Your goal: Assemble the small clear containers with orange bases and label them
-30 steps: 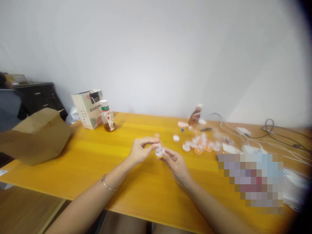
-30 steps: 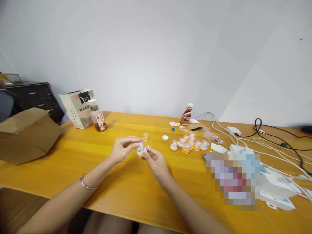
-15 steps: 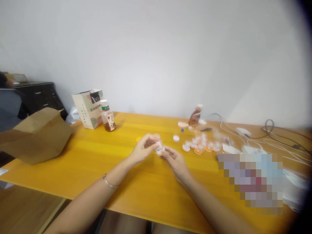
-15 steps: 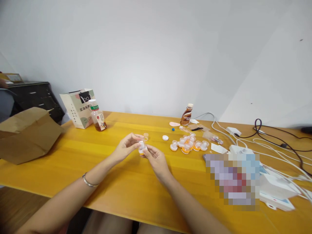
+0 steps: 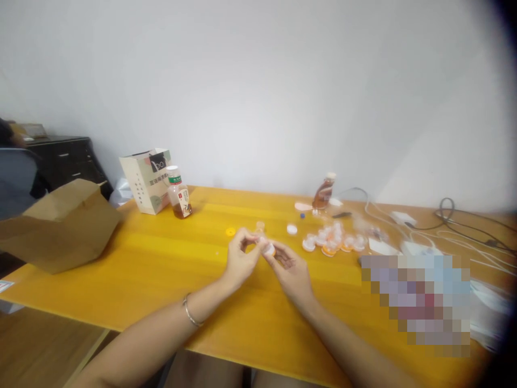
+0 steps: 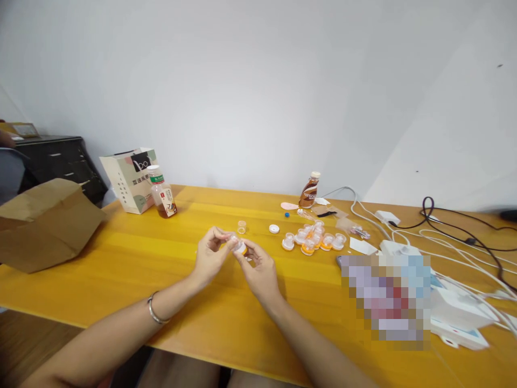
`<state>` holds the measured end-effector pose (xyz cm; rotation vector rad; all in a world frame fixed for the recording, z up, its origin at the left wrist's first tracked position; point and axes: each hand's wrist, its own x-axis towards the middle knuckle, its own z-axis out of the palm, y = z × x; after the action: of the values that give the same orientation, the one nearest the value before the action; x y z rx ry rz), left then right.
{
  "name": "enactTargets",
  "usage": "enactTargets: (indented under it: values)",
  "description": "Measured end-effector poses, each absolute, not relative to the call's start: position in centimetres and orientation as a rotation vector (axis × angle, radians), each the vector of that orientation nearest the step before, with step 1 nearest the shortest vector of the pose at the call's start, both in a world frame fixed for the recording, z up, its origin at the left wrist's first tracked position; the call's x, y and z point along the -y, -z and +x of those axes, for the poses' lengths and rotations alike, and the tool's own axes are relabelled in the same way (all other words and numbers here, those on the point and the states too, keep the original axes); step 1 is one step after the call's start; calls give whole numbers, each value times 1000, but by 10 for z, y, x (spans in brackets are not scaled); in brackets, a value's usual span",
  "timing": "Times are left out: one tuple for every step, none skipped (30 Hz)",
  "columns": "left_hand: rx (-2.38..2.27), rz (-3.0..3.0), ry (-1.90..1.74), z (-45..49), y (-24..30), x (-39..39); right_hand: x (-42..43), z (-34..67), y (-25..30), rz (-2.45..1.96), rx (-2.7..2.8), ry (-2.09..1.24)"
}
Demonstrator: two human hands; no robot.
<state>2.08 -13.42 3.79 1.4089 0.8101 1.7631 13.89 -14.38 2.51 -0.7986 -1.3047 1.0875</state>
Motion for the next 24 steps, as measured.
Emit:
enactTargets:
  values:
    - [-777, 1414, -1728, 19, -39, 133, 143, 140, -25, -799, 1295, -1121]
    - [-734, 1424, -1667, 16, -41, 132, 143, 141, -26, -797, 1280, -1168]
    - [-687, 1436, -1594, 12, -43, 130, 143, 142, -27, -793, 1267, -1222]
    - [-644, 1444, -1506, 7, -45, 128, 142, 142, -29, -784, 1258, -1279]
    - [-606, 1444, -1411, 2, -47, 126, 142, 143, -30, -773, 1253, -1333]
    - [-573, 1442, -1334, -2, -48, 125, 142, 143, -30, -761, 1250, -1379]
    - [-555, 1441, -1292, -5, -49, 123, 142, 143, -31, -750, 1248, -1411]
    - [-554, 1439, -1286, -6, -49, 123, 142, 143, -31, -742, 1246, -1429]
    - [-568, 1436, -1310, -7, -49, 122, 142, 143, -31, -738, 1245, -1430]
    - [-592, 1434, -1348, -6, -48, 122, 143, 143, -31, -740, 1242, -1416]
    - [-615, 1431, -1386, -5, -47, 122, 143, 142, -32, -744, 1239, -1393]
    - [-629, 1430, -1414, -4, -46, 122, 144, 142, -32, -750, 1236, -1368]
    - [-632, 1433, -1427, -2, -46, 123, 144, 142, -32, -755, 1234, -1349]
    - [-626, 1441, -1429, -1, -45, 123, 145, 141, -32, -759, 1234, -1337]
    - [-618, 1453, -1429, -1, -45, 124, 145, 141, -33, -761, 1236, -1330]
    - [-611, 1464, -1431, -1, -46, 124, 145, 141, -33, -762, 1239, -1325]
    - [-609, 1474, -1434, -1, -46, 124, 146, 141, -34, -763, 1242, -1322]
    - [-608, 1484, -1435, -1, -46, 124, 146, 141, -34, -764, 1246, -1320]
    - [-606, 1491, -1435, -1, -46, 125, 146, 141, -34, -764, 1249, -1318]
    - [-605, 1495, -1435, -2, -46, 125, 146, 141, -35, -765, 1250, -1315]
    - [-607, 1497, -1433, -2, -46, 125, 147, 141, -35, -767, 1248, -1310]
    - [-611, 1496, -1430, -2, -46, 125, 147, 141, -35, -770, 1247, -1307]
    - [-617, 1493, -1430, -2, -46, 125, 148, 141, -35, -775, 1245, -1304]
    - [-621, 1488, -1430, -2, -45, 125, 148, 141, -36, -779, 1244, -1300]
